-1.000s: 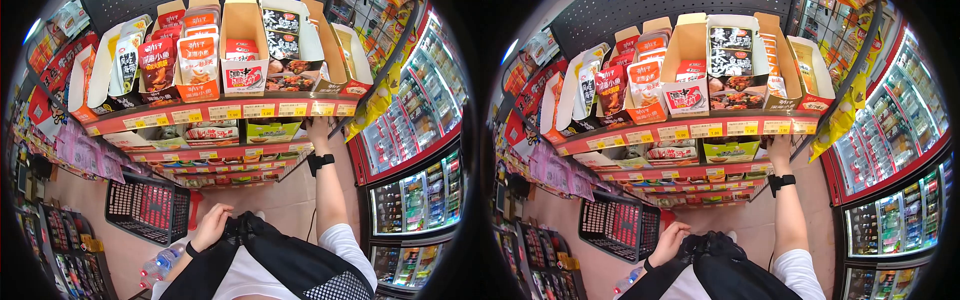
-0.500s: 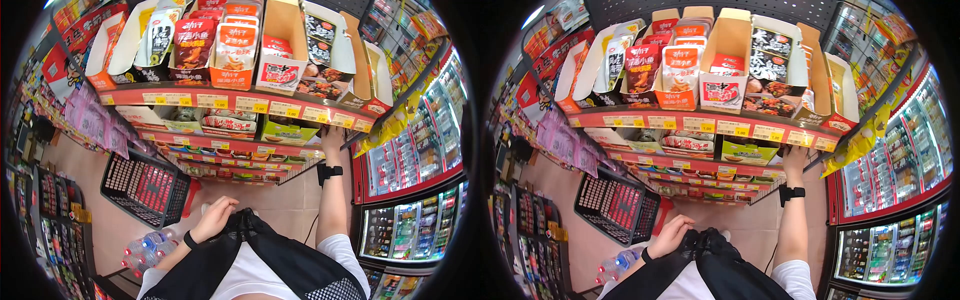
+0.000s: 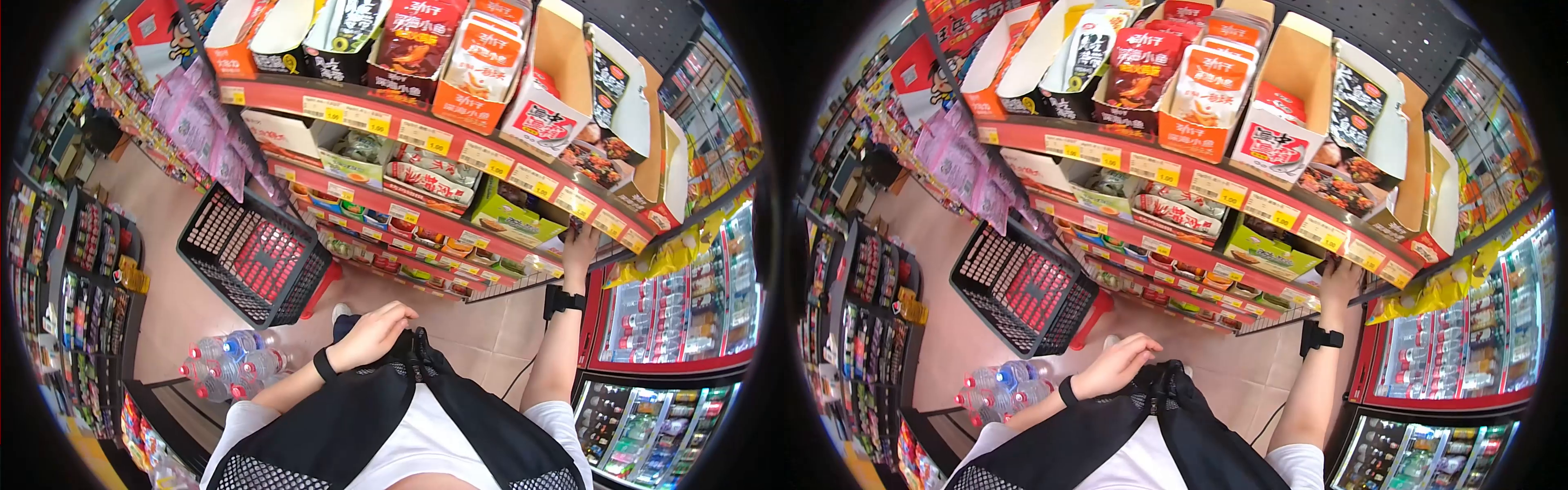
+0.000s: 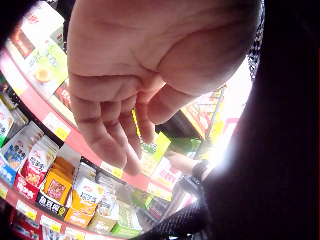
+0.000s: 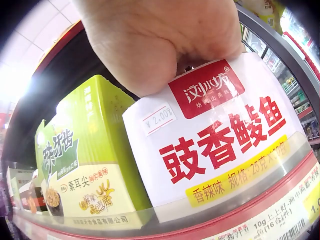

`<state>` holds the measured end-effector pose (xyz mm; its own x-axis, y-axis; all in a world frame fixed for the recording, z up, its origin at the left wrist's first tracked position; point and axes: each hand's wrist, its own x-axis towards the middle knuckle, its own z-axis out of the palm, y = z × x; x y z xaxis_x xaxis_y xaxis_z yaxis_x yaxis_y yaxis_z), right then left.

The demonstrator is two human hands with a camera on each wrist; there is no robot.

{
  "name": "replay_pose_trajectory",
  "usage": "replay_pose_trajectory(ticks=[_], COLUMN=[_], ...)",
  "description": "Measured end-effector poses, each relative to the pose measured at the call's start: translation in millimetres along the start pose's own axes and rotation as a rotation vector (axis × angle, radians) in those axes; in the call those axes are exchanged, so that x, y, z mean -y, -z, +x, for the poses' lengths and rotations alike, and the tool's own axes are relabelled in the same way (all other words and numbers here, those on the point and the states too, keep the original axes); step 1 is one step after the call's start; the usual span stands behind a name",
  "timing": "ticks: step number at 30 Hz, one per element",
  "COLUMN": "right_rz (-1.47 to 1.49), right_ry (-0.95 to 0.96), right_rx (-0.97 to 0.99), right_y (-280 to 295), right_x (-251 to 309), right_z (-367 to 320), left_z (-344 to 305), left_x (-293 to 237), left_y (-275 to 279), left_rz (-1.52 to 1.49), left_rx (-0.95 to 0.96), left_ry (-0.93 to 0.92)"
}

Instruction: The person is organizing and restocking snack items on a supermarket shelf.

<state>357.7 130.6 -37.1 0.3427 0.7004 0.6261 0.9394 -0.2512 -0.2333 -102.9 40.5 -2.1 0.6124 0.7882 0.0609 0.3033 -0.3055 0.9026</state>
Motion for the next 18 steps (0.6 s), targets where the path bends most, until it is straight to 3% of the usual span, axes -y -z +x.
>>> replay_pose_trajectory(ticks=[3,18], right_rz=[-0.017,0.066], right_ry=[-0.037,0.012], right_rx=[0.047,-0.081], right_y=[1,-3], right_x=[-2,-7], right_z=[0,-5], left_z=[-1,-9], left_x=[3,16], left_y=[-2,7], left_rz=[-0.048,-0.026], left_rx=[-0.003,-0.065], left_ry=[0.019,-0.005])
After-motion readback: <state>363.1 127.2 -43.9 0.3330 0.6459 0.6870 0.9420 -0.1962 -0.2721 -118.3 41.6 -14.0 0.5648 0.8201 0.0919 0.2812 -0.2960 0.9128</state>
